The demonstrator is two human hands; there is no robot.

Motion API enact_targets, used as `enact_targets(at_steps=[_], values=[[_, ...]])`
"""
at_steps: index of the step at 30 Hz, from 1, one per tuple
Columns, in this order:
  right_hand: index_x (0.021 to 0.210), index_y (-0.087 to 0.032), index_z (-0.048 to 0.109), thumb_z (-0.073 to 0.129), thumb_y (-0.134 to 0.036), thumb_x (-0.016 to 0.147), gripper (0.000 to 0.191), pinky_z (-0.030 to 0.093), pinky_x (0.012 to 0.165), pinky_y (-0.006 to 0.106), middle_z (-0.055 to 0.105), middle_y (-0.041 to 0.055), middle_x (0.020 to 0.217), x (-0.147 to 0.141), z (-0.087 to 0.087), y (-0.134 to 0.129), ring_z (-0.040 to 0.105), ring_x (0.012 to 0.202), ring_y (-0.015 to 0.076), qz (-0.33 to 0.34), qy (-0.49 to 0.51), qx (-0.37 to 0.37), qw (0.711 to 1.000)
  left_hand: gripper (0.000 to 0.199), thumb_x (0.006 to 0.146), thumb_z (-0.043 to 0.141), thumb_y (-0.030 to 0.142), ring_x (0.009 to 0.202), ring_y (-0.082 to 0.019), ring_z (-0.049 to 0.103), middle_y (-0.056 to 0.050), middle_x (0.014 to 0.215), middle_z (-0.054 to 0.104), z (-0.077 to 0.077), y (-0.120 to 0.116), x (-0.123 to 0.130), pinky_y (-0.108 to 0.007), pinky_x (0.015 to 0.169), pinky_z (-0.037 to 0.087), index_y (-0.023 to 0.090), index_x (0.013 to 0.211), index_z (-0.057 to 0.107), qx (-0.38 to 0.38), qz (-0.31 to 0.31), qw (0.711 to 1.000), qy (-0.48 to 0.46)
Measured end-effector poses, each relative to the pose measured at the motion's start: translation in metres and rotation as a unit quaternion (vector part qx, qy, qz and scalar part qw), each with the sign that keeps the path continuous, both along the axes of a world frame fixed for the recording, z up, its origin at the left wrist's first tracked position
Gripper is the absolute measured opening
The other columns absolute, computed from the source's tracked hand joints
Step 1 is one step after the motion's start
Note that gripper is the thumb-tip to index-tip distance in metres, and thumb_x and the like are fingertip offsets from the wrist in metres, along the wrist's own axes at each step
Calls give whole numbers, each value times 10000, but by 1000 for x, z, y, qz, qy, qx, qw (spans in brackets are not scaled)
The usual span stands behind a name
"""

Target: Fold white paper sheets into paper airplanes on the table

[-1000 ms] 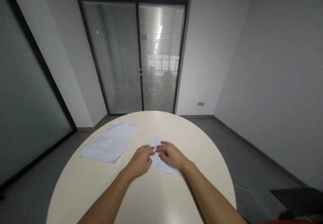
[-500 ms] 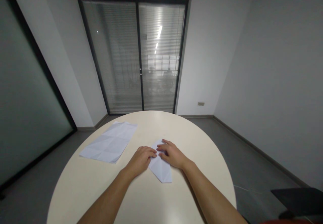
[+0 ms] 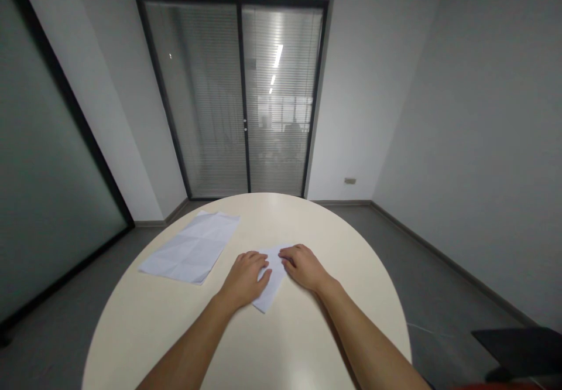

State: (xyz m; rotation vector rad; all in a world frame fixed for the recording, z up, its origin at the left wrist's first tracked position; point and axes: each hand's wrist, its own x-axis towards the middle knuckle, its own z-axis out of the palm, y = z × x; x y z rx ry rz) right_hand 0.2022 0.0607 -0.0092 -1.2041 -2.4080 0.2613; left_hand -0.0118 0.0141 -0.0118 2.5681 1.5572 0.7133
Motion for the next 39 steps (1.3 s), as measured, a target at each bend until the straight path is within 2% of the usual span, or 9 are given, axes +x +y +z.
enact_targets(at_steps=[8,13,18,26,31,39], values=[[1074,-196,757,505,-232,939,288,454,890,331,760,83,1003,2,9,-5,618,1009,244,-23,17,3,1000,297,939,555,380,1349,-318,482,-132,1394,596,-10,1,-5,-511,1133,360,210,1143,689,-21,35,999,9],[1091,-191,746,523,-207,925,278,457,943,332,739,89,1069,2,4,-6,619,1042,227,29,38,3,999,304,929,577,397,1412,-311,421,-139,1447,555,-15,3,-8,-512,1177,315,191,1133,670,-30,10,999,-7],[1134,-186,735,527,-185,913,304,449,1000,344,730,85,1157,1,-1,-5,616,1111,231,91,45,3,995,304,918,588,378,1363,-289,478,-144,1431,567,-10,1,-6,-483,1166,344,171,1126,667,-38,-13,999,-13],[1122,-212,744,569,-219,896,286,472,929,330,753,70,1058,2,5,-8,636,1015,226,59,44,-24,997,328,959,459,225,1246,-228,569,-71,1304,670,-2,4,-4,-430,1109,412,211,1165,713,-54,-6,998,-31],[1091,-197,751,570,-221,902,263,470,914,324,739,84,1025,1,7,-10,626,992,220,62,39,-16,997,350,895,508,153,1220,-216,585,-58,1289,679,-6,7,-6,-396,1097,436,214,1161,727,-59,-20,997,-45],[1153,-180,736,549,-229,937,290,418,1045,378,720,97,1181,2,3,-7,593,1144,238,107,37,18,993,346,890,532,162,1311,-256,511,-82,1426,586,-15,7,-8,-467,1149,369,206,1200,678,-33,-21,999,-29]])
